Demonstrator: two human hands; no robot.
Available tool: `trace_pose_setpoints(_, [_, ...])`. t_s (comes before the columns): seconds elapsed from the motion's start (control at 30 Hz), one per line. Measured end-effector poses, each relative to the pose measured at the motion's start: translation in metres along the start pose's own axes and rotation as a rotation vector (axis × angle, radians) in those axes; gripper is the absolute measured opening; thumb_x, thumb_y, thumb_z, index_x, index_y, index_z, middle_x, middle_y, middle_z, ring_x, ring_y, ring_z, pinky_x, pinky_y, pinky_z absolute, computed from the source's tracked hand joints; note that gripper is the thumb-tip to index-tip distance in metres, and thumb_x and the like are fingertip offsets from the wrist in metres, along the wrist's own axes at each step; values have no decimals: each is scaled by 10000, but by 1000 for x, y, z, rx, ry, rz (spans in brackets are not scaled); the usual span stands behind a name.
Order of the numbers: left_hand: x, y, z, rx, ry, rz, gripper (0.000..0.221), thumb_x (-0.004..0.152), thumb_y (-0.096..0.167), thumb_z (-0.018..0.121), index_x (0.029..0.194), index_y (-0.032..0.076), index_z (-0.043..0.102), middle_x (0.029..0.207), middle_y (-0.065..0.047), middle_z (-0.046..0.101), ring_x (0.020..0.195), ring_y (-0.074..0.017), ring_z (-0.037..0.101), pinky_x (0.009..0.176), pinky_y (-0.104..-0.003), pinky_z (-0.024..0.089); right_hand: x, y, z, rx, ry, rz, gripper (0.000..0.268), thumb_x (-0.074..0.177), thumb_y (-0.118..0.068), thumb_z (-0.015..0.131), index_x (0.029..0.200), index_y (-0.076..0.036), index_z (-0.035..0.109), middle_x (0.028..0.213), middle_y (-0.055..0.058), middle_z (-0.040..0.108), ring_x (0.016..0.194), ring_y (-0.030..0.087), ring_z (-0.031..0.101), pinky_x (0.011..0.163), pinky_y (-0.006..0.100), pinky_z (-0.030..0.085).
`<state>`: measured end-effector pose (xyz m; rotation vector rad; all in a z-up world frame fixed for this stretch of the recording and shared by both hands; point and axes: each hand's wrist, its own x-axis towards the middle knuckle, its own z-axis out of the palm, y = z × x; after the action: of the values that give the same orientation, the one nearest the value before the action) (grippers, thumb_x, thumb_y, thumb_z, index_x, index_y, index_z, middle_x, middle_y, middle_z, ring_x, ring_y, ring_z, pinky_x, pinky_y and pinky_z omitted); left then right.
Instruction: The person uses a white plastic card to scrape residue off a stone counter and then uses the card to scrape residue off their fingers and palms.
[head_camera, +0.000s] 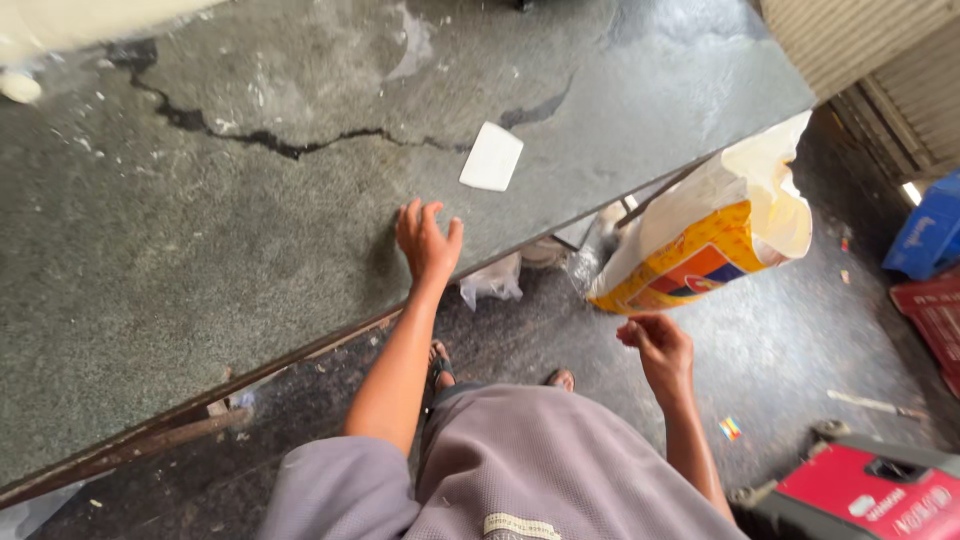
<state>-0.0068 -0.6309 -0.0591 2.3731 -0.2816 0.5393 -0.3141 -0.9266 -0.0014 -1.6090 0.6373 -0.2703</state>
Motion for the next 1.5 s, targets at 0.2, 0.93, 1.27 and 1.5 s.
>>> trace_pose_setpoints(0.2, [-17, -40, -67, 129, 66, -45, 433, 737, 197, 817, 1130, 88, 672, 1275, -206, 593, 1275, -395, 505, 1073, -550, 377, 13, 14, -59, 75, 51, 43, 178, 976, -114, 702, 1059, 42, 719, 910, 113, 751, 833, 182, 721, 794, 329, 597])
trace_pose_setpoints(0.93, [-3, -159, -175, 696, 202, -392, 304, 1034, 203, 589, 1272, 37, 498, 1436, -263, 432, 1440, -445, 361, 1109, -628, 273, 261, -92, 190, -682, -383, -275, 896, 732, -454, 912, 1428, -30, 540, 1415, 189, 588, 1202, 312, 630, 922, 423, 577])
trace_pose_setpoints(1.27, [20, -137, -189, 711, 193, -446, 300, 1018, 248, 607, 1238, 54, 541, 1470, -229, 459, 1414, -429, 396, 1098, -604, 304, 357, -36, 249, -1145, -413, -106, 1106, 415, -577, 1048, 1164, 40, 519, 1270, 209, 459, 1247, 401, 428, 1075, 512, 435])
trace_pose_setpoints(1.5, [18, -125, -181, 687, 204, -454, 301, 1049, 275, 616, 1258, 67, 553, 1430, -209, 487, 1413, -404, 437, 1096, -576, 323, 305, -35, 250, -948, -509, -323, 820, 598, -491, 970, 1104, 16, 571, 1062, 208, 607, 1028, 368, 553, 861, 496, 509])
